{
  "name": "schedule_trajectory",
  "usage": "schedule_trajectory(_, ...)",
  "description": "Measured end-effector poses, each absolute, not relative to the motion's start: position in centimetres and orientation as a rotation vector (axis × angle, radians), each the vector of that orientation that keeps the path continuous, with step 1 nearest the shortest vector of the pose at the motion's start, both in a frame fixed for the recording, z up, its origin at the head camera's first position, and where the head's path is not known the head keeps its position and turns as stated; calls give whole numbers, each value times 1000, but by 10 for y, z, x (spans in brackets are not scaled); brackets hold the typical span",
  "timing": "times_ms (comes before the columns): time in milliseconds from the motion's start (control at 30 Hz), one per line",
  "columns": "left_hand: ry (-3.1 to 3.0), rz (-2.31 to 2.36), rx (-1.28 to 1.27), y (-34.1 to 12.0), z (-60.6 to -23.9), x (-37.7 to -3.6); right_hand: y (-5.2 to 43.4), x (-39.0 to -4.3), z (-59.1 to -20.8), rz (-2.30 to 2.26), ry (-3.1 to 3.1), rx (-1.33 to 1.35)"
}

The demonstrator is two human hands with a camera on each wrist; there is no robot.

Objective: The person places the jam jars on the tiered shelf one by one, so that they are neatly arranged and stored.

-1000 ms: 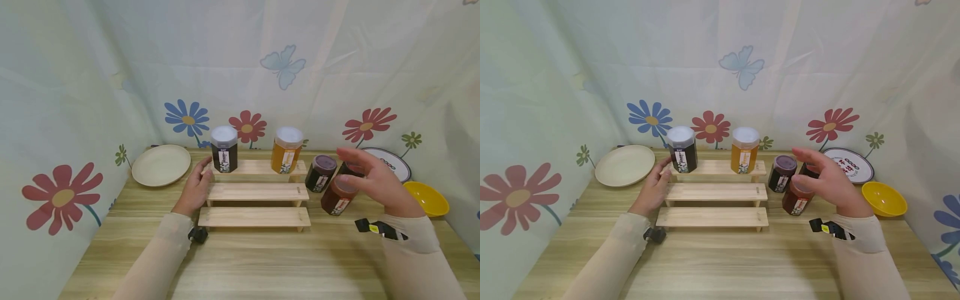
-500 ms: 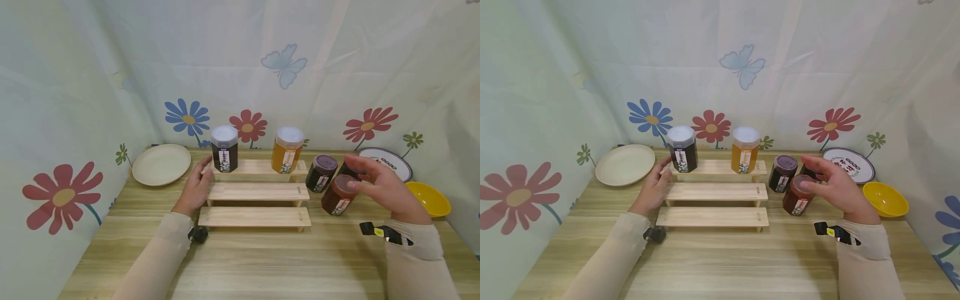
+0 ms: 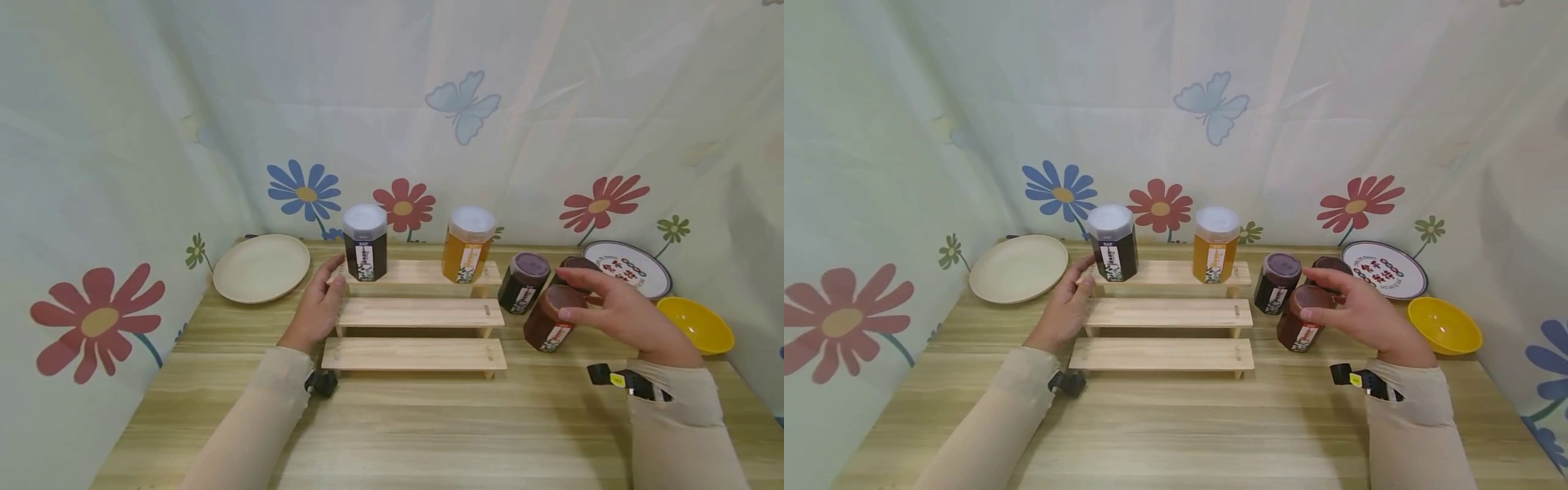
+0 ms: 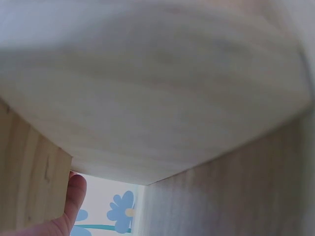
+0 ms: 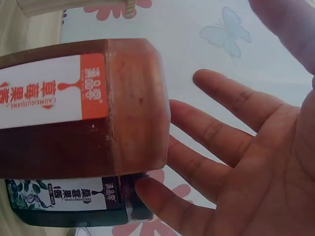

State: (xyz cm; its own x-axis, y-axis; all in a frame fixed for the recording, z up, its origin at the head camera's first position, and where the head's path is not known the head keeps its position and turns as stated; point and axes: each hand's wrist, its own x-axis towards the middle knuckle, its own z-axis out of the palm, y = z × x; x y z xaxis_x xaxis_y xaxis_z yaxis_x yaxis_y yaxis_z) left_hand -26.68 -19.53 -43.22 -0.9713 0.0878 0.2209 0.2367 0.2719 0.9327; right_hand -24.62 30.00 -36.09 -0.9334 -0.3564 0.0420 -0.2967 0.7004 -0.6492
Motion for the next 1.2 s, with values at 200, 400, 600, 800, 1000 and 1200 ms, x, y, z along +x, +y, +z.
schedule_trajectory(200, -2400, -1817, -286, -195, -432, -268, 302, -249, -365, -1001, 2776, -496)
schedule_trajectory(400, -2412, -1803, -280, -195, -432, -268, 303, -250, -369, -922, 2754, -451)
schedule_trajectory(600, -2413, -1805, -283, -195, -429, -266, 302, -251, -370, -892, 2784, -494)
schedule_trajectory(800, -2421, -1798, -284, -194, -429, -267, 302, -255, -374, -848, 2845, -519)
schedule_trajectory(1000, -2416, -1799, -280, -194, -429, -267, 303, -258, -377, -858, 2830, -467)
schedule_trajectory(1200, -2422, -1792, -267, -193, -428, -266, 308, -259, -380, -911, 2768, -451)
